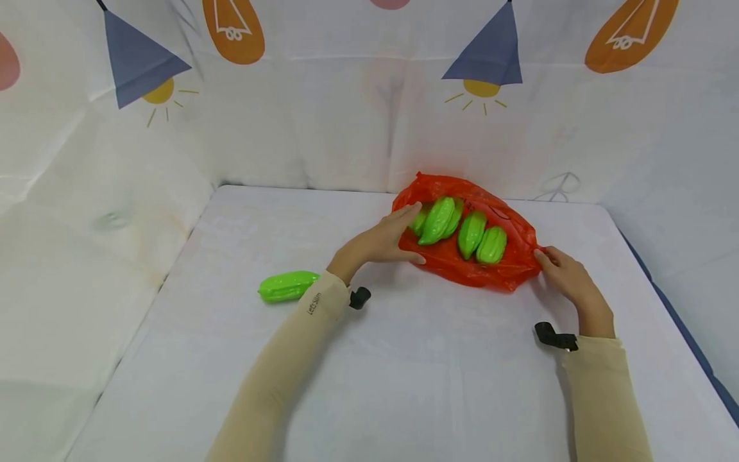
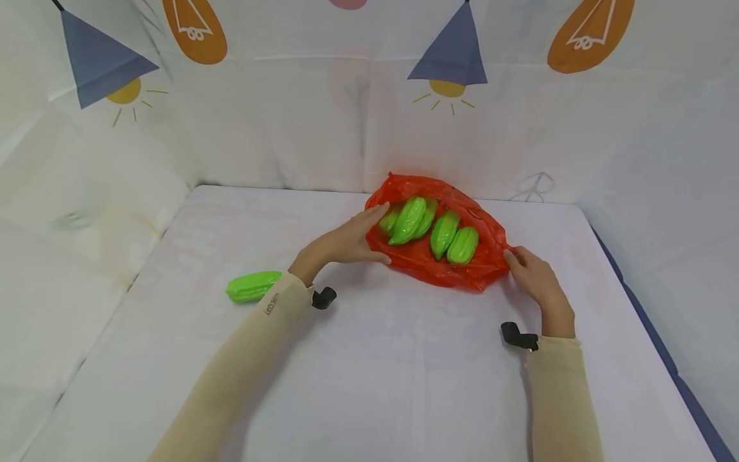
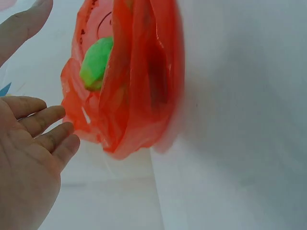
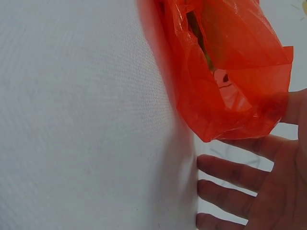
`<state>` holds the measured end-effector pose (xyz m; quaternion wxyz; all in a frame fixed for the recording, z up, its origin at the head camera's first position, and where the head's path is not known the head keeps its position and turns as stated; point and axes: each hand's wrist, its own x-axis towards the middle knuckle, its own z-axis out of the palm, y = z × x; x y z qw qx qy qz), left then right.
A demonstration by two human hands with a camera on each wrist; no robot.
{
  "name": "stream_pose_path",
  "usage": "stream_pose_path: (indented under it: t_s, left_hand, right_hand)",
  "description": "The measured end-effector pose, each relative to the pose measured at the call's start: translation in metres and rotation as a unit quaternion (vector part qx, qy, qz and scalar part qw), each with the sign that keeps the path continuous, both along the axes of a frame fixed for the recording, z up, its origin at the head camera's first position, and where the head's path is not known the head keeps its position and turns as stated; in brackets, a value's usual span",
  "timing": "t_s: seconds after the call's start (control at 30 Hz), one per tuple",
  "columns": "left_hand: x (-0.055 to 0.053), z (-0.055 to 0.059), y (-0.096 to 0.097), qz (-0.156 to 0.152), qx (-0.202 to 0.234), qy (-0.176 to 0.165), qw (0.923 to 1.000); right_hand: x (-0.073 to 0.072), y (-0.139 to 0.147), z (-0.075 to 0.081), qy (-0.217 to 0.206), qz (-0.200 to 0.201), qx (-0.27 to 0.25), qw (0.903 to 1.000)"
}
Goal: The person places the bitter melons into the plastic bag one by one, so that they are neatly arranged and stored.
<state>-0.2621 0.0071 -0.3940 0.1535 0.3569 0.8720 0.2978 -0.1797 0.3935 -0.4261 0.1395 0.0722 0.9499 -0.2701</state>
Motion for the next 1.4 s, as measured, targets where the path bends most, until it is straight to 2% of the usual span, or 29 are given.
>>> stream_pose_path:
  t_s: [0.17,0.43,0.67,0.9,1.17,1.27,1.4]
  left_hand:
    - [0.006,0.004,-0.023,0.021,0.005,0.003,0.9998]
    - [0.016,0.000,-0.068,0.057,-0.003,0.012,0.9983]
    - [0.026,-0.010,-0.104,0.085,0.004,0.015,0.9963]
    - [0.033,-0.022,-0.143,0.122,-0.001,0.001,0.9925]
    - [0.031,-0.029,-0.193,0.130,-0.048,-0.032,0.9899]
    - [0.029,-0.034,-0.201,0.132,-0.055,-0.049,0.9885]
    - [0.026,-0.042,-0.203,0.129,-0.050,-0.062,0.9884]
  right_hand:
    - [0.000,0.000,0.001,0.001,-0.002,0.001,1.0000]
    - [-0.001,0.001,0.000,-0.005,-0.002,0.000,1.0000]
    - [-0.001,0.000,0.000,0.003,-0.001,-0.002,1.0000]
    - [-0.001,0.000,-0.001,-0.004,0.003,-0.001,1.0000]
    - [0.000,-0.001,0.000,-0.005,-0.001,-0.003,1.0000]
    - [0.000,-0.001,0.000,-0.005,-0.002,-0.002,1.0000]
    - [0.000,-0.002,0.000,-0.010,-0.003,-0.004,0.9999]
